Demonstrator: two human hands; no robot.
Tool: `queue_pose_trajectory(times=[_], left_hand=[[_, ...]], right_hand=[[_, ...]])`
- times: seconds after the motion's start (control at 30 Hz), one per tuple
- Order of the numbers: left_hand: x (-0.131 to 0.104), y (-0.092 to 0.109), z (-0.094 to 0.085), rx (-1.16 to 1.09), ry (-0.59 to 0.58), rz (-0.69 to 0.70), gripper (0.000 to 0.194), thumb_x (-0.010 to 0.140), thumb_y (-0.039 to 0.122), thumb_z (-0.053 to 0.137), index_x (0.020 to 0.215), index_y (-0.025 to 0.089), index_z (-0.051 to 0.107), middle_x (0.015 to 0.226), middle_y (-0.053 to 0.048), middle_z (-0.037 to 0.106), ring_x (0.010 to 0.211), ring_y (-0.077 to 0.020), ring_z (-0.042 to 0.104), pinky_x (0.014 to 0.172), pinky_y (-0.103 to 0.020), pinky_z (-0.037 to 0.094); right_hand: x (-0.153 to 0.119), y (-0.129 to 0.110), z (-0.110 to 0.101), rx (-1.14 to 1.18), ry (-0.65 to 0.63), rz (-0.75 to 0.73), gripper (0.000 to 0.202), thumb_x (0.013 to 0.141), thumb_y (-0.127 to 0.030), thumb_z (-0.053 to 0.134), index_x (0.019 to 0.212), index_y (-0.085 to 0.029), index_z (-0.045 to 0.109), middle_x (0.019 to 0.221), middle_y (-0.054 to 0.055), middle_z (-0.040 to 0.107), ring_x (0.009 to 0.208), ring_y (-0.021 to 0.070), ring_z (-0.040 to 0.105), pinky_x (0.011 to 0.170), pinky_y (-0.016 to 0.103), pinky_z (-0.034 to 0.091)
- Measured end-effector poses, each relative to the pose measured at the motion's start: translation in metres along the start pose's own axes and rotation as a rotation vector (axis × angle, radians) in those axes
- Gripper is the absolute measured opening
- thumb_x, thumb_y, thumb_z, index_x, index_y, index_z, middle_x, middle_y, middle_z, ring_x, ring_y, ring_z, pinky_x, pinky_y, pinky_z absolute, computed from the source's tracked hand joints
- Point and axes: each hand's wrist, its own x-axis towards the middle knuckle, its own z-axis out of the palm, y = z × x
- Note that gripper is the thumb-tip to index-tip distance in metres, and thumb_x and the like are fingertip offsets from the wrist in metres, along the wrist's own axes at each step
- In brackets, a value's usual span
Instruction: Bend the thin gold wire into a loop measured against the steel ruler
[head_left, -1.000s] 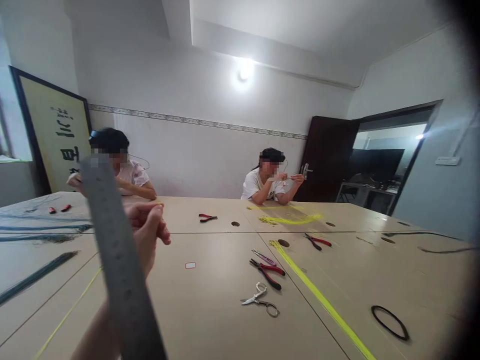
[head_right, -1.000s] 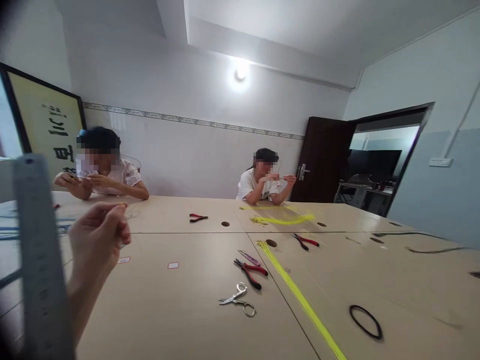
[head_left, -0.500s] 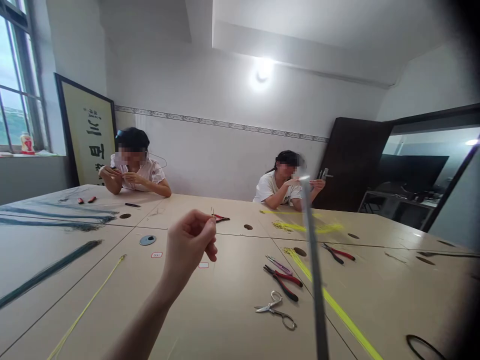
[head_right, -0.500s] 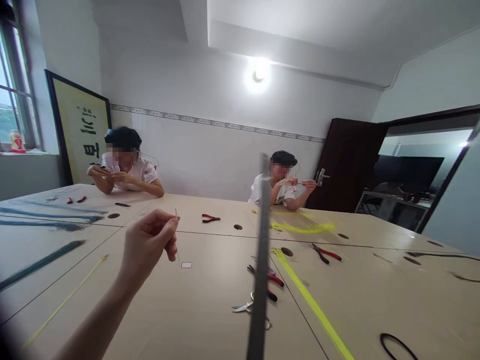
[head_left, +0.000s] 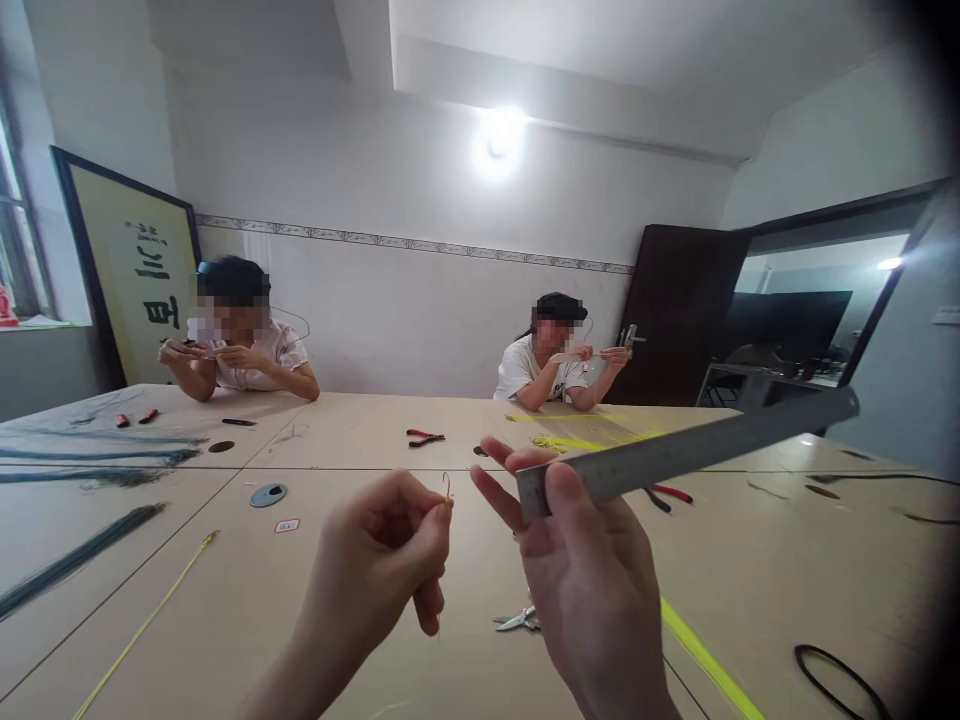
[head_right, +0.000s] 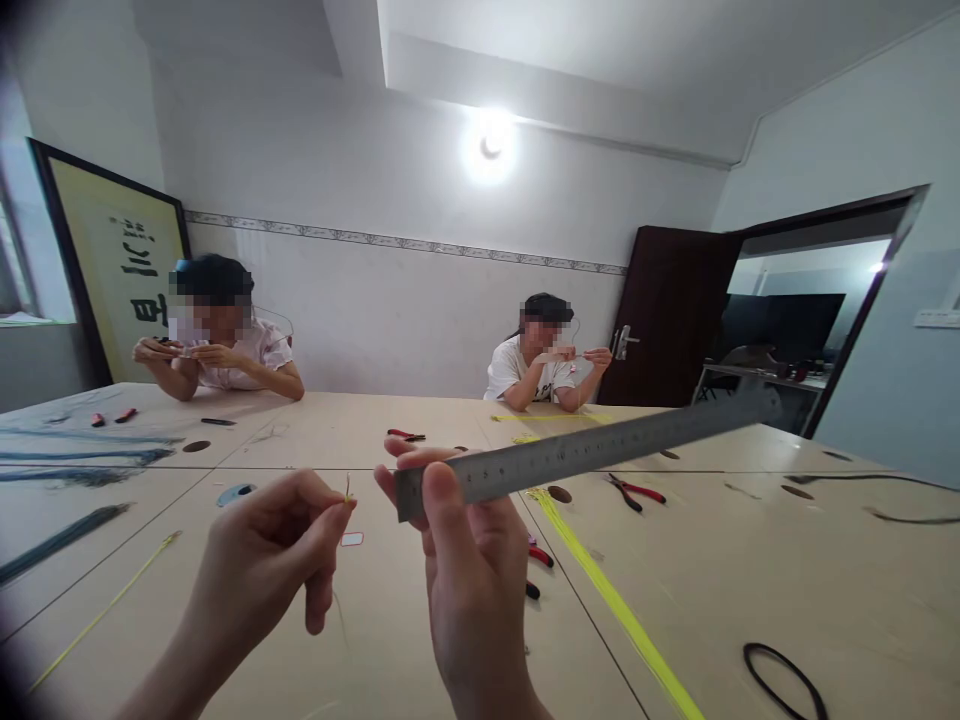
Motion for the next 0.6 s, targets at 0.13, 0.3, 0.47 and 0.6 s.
queue_pose_trajectory(times=[0.13,0.3,0.47,0.6], left_hand=[[0.000,-0.004,0.001,0.043,-0.009,-0.032,0.022,0.075,0.022,0.058,0.056,0.019,0.049,0.030,0.012,0.045,0.019,-0.0059,0.047,0.025,-0.009,0.033],[-0.001,-0.003,0.009,-0.007,0.014,-0.219,0.024,0.072,0.027,0.062,0.055,0.019,0.047,0.029,0.013,0.044,0.018,-0.0037,0.044,0.025,-0.007,0.030],[-0.003,0.006,0.022,-0.120,0.245,-0.311,0.025,0.069,0.033,0.062,0.056,0.019,0.045,0.033,0.013,0.045,0.020,0.0002,0.040,0.027,-0.005,0.026],[-0.005,0.004,0.024,-0.072,0.177,-0.165,0.019,0.083,0.034,0.052,0.067,0.024,0.053,0.030,0.012,0.048,0.024,-0.0035,0.047,0.034,-0.009,0.038]], right_hand=[[0.000,0.014,-0.007,-0.034,-0.023,0.023,0.011,0.089,-0.034,0.060,0.085,-0.030,0.069,0.090,-0.005,0.068,0.101,0.0137,0.064,0.086,0.027,0.058],[-0.005,0.024,-0.020,0.000,-0.136,0.070,0.018,0.095,-0.034,0.049,0.090,-0.030,0.066,0.097,-0.004,0.064,0.104,0.0143,0.061,0.090,0.031,0.056],[-0.001,0.033,-0.022,-0.020,-0.134,0.086,0.026,0.098,-0.038,0.041,0.089,-0.030,0.064,0.095,-0.002,0.063,0.105,0.0173,0.058,0.088,0.037,0.054],[0.001,0.043,-0.019,-0.109,-0.042,0.063,0.020,0.095,-0.040,0.047,0.088,-0.028,0.062,0.095,-0.002,0.062,0.097,0.0177,0.059,0.086,0.038,0.049]])
